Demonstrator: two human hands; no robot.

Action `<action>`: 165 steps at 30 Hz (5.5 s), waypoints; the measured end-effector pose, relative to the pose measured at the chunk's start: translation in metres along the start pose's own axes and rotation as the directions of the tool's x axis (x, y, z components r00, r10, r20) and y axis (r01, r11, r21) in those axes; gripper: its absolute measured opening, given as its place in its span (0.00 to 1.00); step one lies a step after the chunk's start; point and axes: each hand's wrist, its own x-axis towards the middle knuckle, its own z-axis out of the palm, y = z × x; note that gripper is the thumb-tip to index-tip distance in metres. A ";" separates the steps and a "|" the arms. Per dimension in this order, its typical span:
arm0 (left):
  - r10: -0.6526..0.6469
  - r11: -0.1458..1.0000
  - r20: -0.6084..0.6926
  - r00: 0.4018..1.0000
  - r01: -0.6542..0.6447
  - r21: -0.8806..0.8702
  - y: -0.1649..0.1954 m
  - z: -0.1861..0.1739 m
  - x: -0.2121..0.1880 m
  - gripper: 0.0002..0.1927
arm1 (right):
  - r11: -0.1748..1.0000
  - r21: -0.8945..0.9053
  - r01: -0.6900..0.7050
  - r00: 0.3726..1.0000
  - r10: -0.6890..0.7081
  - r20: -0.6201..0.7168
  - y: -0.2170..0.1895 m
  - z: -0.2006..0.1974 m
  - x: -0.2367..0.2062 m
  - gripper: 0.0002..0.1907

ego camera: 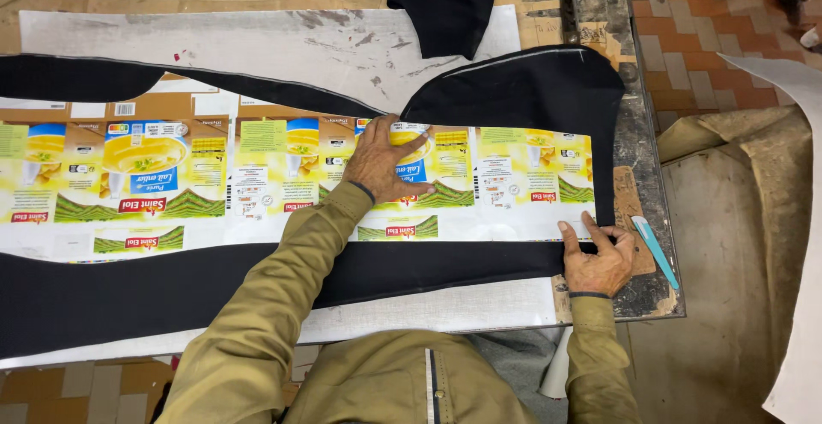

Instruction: The person places a printed paper pattern on a black fabric sheet, traces the outline with chalk, and then uses shears to cut the fabric along the marked lines. The cut fabric piece is separated from the main sheet.

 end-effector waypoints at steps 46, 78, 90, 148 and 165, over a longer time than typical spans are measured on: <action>0.047 0.958 0.605 0.795 -0.206 0.197 0.199 0.090 0.085 0.61 | 0.994 0.038 -0.099 0.994 0.097 0.044 -0.017 -0.046 0.014 0.17; -0.038 0.942 0.746 0.665 -0.225 0.248 0.214 0.089 0.097 0.57 | 0.905 0.116 -0.410 0.912 0.411 0.021 0.043 -0.070 0.051 0.09; -0.021 0.942 0.760 0.650 -0.243 0.233 0.210 0.090 0.085 0.59 | 0.927 -0.151 -0.342 0.935 0.352 0.041 0.017 -0.060 0.027 0.26; -0.018 0.967 0.668 0.744 -0.158 0.201 0.204 0.085 0.037 0.64 | 0.879 0.326 -0.347 0.897 0.210 0.388 -0.024 -0.104 -0.011 0.10; -0.079 0.987 0.548 0.833 -0.014 0.162 0.177 0.082 0.025 0.71 | 0.859 0.463 0.219 0.842 -0.406 0.355 -0.120 -0.026 0.144 0.10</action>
